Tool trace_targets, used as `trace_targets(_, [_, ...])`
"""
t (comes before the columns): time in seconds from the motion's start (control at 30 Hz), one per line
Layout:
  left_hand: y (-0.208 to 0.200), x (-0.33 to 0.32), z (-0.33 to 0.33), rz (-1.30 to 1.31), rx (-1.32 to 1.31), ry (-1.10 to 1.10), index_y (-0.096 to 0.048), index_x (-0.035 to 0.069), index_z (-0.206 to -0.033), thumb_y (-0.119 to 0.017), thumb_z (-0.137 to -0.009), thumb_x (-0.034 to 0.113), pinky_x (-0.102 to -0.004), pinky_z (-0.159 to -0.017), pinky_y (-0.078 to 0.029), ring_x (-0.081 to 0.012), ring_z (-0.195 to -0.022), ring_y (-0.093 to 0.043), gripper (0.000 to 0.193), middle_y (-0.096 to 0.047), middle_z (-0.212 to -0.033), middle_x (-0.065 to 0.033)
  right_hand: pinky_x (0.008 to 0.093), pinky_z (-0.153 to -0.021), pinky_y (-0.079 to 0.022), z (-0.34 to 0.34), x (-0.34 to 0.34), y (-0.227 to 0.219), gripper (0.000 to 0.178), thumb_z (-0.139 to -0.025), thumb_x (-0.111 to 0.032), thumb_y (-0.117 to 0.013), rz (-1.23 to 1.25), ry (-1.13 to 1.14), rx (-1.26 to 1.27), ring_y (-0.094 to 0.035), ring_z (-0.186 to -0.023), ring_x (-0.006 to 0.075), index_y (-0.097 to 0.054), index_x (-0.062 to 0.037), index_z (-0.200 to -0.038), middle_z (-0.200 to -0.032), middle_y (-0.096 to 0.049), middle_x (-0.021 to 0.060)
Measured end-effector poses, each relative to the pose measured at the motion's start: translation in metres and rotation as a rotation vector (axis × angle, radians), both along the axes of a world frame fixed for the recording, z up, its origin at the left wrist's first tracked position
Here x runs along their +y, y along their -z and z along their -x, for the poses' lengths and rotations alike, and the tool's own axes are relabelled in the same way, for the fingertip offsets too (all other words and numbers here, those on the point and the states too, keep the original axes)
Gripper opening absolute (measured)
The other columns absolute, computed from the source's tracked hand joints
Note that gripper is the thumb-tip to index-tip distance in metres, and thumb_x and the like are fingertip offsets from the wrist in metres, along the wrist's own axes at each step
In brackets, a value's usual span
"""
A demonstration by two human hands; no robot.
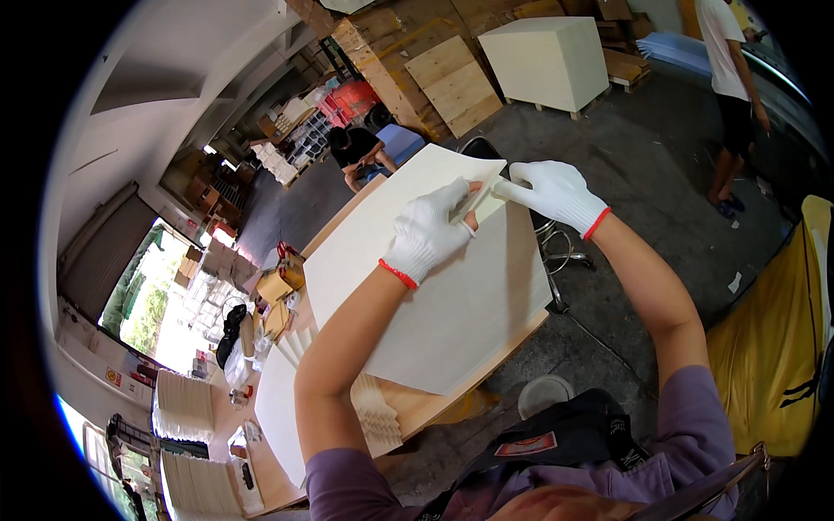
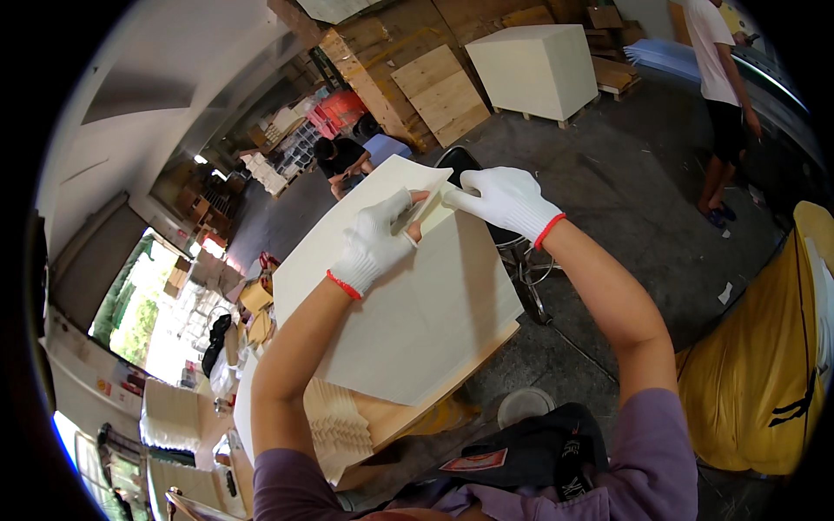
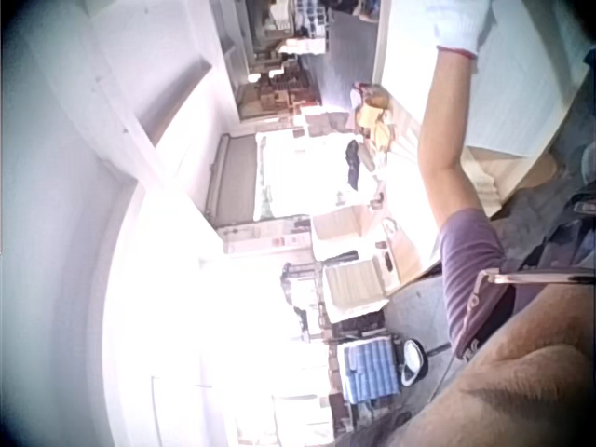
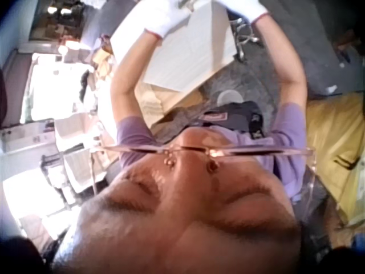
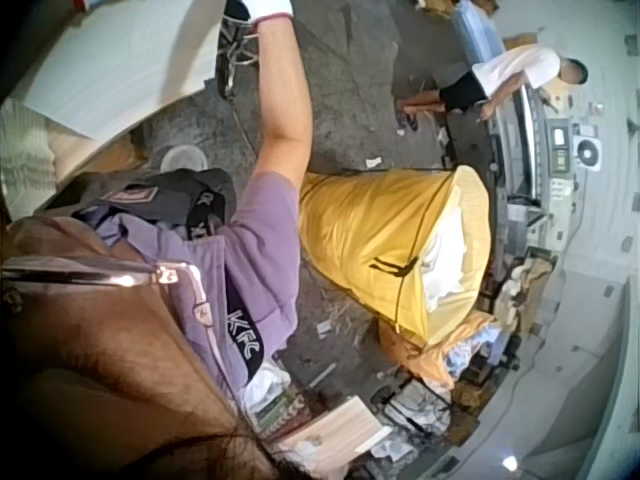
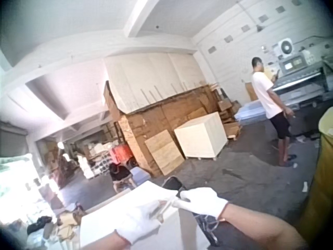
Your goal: The person repeatedly picks up stacks of white paper sheets from a table and places them onto a growing pile. The person wears white gloves and handles the paper by hand, aligning the sheets before stacking them. The task involves repetitive lifting and placing of the paper stacks in a warehouse setting.
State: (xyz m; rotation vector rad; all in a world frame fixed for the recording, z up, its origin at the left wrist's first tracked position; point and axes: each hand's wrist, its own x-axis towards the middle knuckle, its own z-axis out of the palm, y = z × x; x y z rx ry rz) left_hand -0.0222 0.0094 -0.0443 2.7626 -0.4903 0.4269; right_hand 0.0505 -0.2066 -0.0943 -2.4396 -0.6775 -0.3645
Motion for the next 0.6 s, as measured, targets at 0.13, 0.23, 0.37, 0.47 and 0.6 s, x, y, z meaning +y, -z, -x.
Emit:
trace_targets(0.13, [-0.011,-0.011,-0.01,-0.057,0.08,-0.154,-0.064,0.023,-0.127,-0.065,-0.084,0.024,-0.0417,-0.082,-0.053,-0.0324,-0.097,-0.068,0.043,-0.071,-0.105,-0.0141,0.0439,-0.064,-0.047,-0.006,-0.004,0.0,0.052,-0.092,-0.059,-0.052,0.048,-0.057,-0.191,-0.064,-0.075,0.0328,-0.062,-0.0084,-0.081,-0.076,-0.065,0.0128])
trace_targets(0.23, [-0.007,-0.006,-0.02,-0.112,0.061,-0.167,-0.065,0.024,-0.127,-0.065,-0.085,0.025,-0.0419,-0.082,-0.053,-0.032,-0.097,-0.069,0.042,-0.072,-0.105,-0.012,0.0441,-0.065,-0.047,-0.007,-0.002,-0.011,0.047,-0.095,-0.053,-0.051,0.081,-0.083,-0.328,-0.064,-0.076,0.0328,-0.061,-0.0087,-0.085,-0.078,-0.065,0.0136])
trace_targets(0.37, [-0.005,-0.003,-0.02,-0.062,0.079,-0.13,-0.064,0.019,-0.128,-0.062,-0.088,0.026,-0.0412,-0.084,-0.053,-0.0318,-0.098,-0.069,0.04,-0.071,-0.111,-0.0143,0.0438,-0.069,-0.047,-0.01,0.01,-0.017,0.048,-0.097,-0.054,-0.047,-0.109,-0.132,-0.212,-0.065,-0.078,0.0332,-0.061,-0.0083,-0.091,-0.08,-0.065,0.0145])
trace_targets(0.47, [-0.002,0.002,-0.016,0.086,0.149,-0.031,-0.064,0.015,-0.129,-0.062,-0.092,0.022,-0.0367,-0.085,-0.053,-0.0258,-0.098,-0.069,0.037,-0.071,-0.116,-0.0128,0.0427,-0.072,-0.046,-0.011,0.024,-0.007,0.053,-0.099,-0.055,-0.043,-0.42,-0.124,0.059,-0.062,-0.079,0.0355,-0.06,-0.0056,-0.091,-0.079,-0.063,0.0174])
trace_targets(0.6, [-0.005,0.004,-0.006,0.389,0.296,0.029,-0.062,0.009,-0.13,-0.064,-0.094,0.016,-0.0317,-0.085,-0.051,-0.0175,-0.101,-0.064,0.037,-0.07,-0.115,-0.0106,0.0437,-0.073,-0.045,-0.008,0.032,0.001,0.054,-0.101,-0.054,-0.04,-0.618,-0.103,0.21,-0.06,-0.078,0.0386,-0.062,-0.0048,-0.093,-0.079,-0.061,0.0188])
